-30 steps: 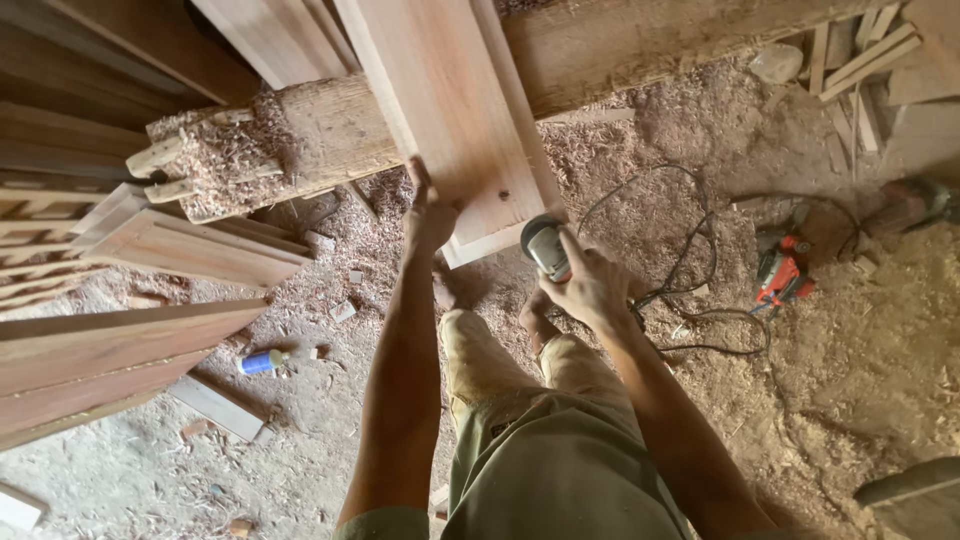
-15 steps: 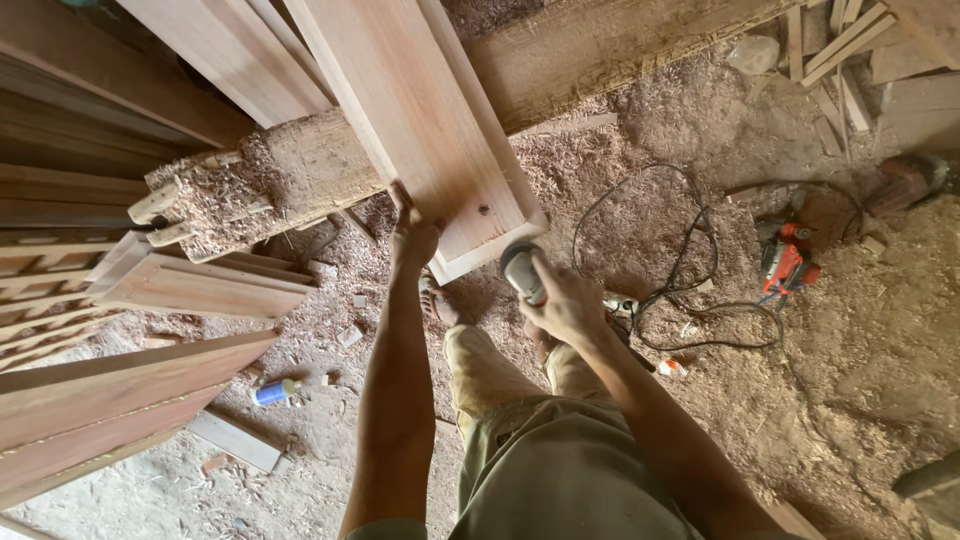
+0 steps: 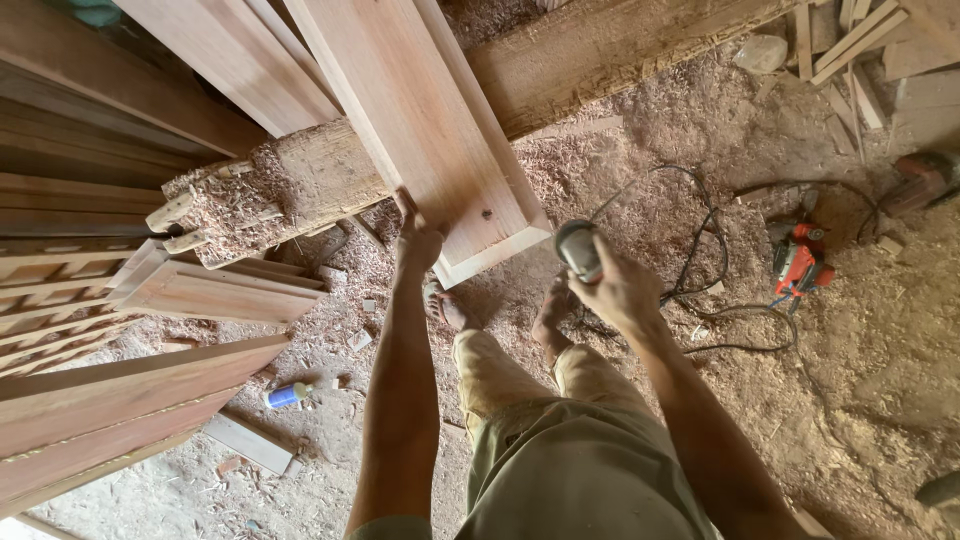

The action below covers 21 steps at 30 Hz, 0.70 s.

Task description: The person uses an orbital sander to smooth the surface of a rectangular wooden panel. They repeatedly flip the panel to sand both sides and set it aside after finishing.

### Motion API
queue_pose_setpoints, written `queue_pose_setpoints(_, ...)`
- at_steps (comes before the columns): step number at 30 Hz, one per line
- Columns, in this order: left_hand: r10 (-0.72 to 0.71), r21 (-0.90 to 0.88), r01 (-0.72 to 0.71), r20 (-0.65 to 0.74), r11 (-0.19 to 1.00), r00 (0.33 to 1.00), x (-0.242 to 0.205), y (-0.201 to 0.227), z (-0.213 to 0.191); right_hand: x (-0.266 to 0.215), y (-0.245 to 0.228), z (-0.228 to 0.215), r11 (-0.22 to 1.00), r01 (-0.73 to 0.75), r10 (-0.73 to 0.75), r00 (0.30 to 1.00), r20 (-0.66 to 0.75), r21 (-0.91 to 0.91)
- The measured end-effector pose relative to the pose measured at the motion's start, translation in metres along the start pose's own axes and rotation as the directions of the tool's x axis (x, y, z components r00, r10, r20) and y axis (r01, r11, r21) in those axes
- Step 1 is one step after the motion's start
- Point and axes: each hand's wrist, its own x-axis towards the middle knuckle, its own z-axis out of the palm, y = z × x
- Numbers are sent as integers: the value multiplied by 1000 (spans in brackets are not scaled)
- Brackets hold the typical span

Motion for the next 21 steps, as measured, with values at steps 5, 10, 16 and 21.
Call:
queue_pose_setpoints(5,136,138,-127,-61,982,989,15,-19,12,-35,65,-23,991,-136,136,991,17,0)
queue_pose_setpoints(10,74,-15,-76,-111,997,991,13,-39,49,-62,117,-31,924,-382,379,915,139,-5)
queue_pose_setpoints(16,22,-559,-16,4,829,1000,-64,1,145,-77,157,-39,852,-511,493,856,155,112)
queue_pose_setpoints(21,143,-839,258,365,479,920,-89,53,190,-72,180,-51,775,-602,580,798,163,193)
